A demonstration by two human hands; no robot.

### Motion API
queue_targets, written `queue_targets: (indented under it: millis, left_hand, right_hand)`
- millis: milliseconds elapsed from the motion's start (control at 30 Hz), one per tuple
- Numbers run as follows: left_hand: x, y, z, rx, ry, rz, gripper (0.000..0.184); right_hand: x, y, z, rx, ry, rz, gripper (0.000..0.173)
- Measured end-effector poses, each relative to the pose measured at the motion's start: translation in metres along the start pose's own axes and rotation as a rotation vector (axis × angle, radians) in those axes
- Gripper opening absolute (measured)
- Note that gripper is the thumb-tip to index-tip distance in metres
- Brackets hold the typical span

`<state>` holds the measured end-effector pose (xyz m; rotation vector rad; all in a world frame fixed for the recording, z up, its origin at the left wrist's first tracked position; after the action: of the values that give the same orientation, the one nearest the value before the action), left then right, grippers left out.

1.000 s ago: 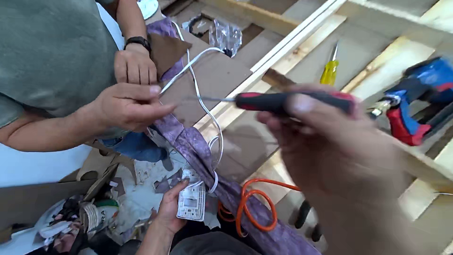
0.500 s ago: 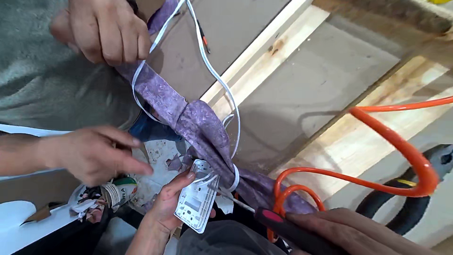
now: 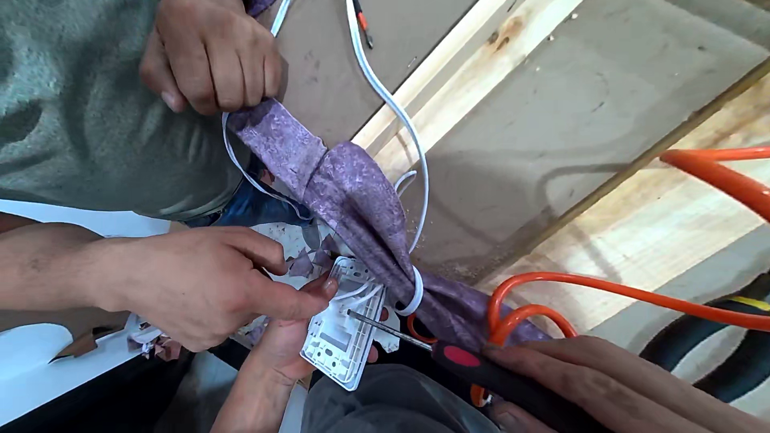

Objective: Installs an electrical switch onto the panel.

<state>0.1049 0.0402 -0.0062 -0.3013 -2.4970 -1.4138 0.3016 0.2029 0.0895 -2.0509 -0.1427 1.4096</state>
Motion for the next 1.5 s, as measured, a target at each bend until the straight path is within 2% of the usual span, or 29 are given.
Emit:
queue_targets:
  millis: [67,100,200,267,367,467,600,733,900,967,1000,1100,1200,1267,1400,1500]
  left_hand:
    - [0.005,-0.007,-0.003,0.045,0.040,0.098,0.034]
    - [0.009,-0.015,-0.006,0.121,0.077,0.150,0.029]
    - [0.023,-0.011,-0.011,0.284,0.107,0.266,0.034]
    - [0.024,-0.010,-0.012,0.300,0.122,0.268,0.031]
    - [0.026,-0.009,-0.011,0.311,0.146,0.291,0.027]
    - [0.032,-0.005,-0.011,0.363,0.218,0.326,0.028]
    - [0.011,0.008,-0.004,0.193,0.084,0.137,0.018]
    - [0.008,-0.004,-0.004,0.087,0.032,0.047,0.033]
    - [0.008,0.000,-0.003,0.119,-0.012,0.098,0.036]
    - [0.009,0.001,-0.003,0.105,-0.008,0.104,0.036]
    - [0.009,0.002,-0.003,0.091,-0.008,0.102,0.035]
    - [0.010,0.006,-0.002,0.056,-0.010,0.110,0.032]
    - [0.010,0.008,-0.002,0.075,-0.010,0.141,0.031]
    - [0.010,0.009,-0.003,0.081,-0.003,0.138,0.030]
    - [0.012,0.013,-0.004,0.022,0.020,0.073,0.043]
    - [0.013,0.011,-0.006,0.126,0.018,0.161,0.040]
  right_hand:
    - [0.000,0.001,0.000,0.017,-0.015,-0.021,0.031]
    - [0.000,0.001,0.000,0.025,-0.026,-0.037,0.031]
    - [-0.005,0.001,0.000,0.051,-0.057,-0.113,0.030]
    - [-0.013,0.002,-0.001,0.046,-0.054,-0.177,0.029]
    - [-0.027,0.002,0.001,-0.052,0.000,-0.249,0.032]
    - [-0.032,0.002,0.010,-0.202,0.051,-0.244,0.041]
    - [-0.031,-0.001,0.023,-0.210,-0.005,-0.218,0.034]
    - [-0.027,0.004,0.022,-0.143,-0.097,-0.299,0.032]
    - [-0.032,0.009,0.013,-0.024,-0.338,-0.574,0.031]
    - [-0.032,0.007,0.014,0.015,-0.428,-0.607,0.032]
    - [-0.029,0.005,0.015,0.015,-0.425,-0.581,0.032]
    - [-0.024,-0.006,0.025,-0.084,-0.247,-0.534,0.027]
    - [-0.028,-0.009,0.032,-0.223,-0.113,-0.570,0.037]
    - [-0.034,-0.009,0.033,-0.232,-0.112,-0.613,0.042]
    - [-0.037,-0.008,0.031,-0.173,-0.129,-0.611,0.031]
    - [-0.034,-0.008,0.028,-0.191,-0.167,-0.516,0.028]
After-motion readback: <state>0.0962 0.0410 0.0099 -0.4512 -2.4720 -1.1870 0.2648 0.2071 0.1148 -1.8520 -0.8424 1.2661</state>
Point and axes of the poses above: each hand's wrist, its own z-axis towards the middle knuckle, its own y-axis out of the palm, x = y × z, the point moved 5 cm from there along z, towards the middle knuckle, and after that the axes turned 4 degrees about y, right-handed, at the moved point
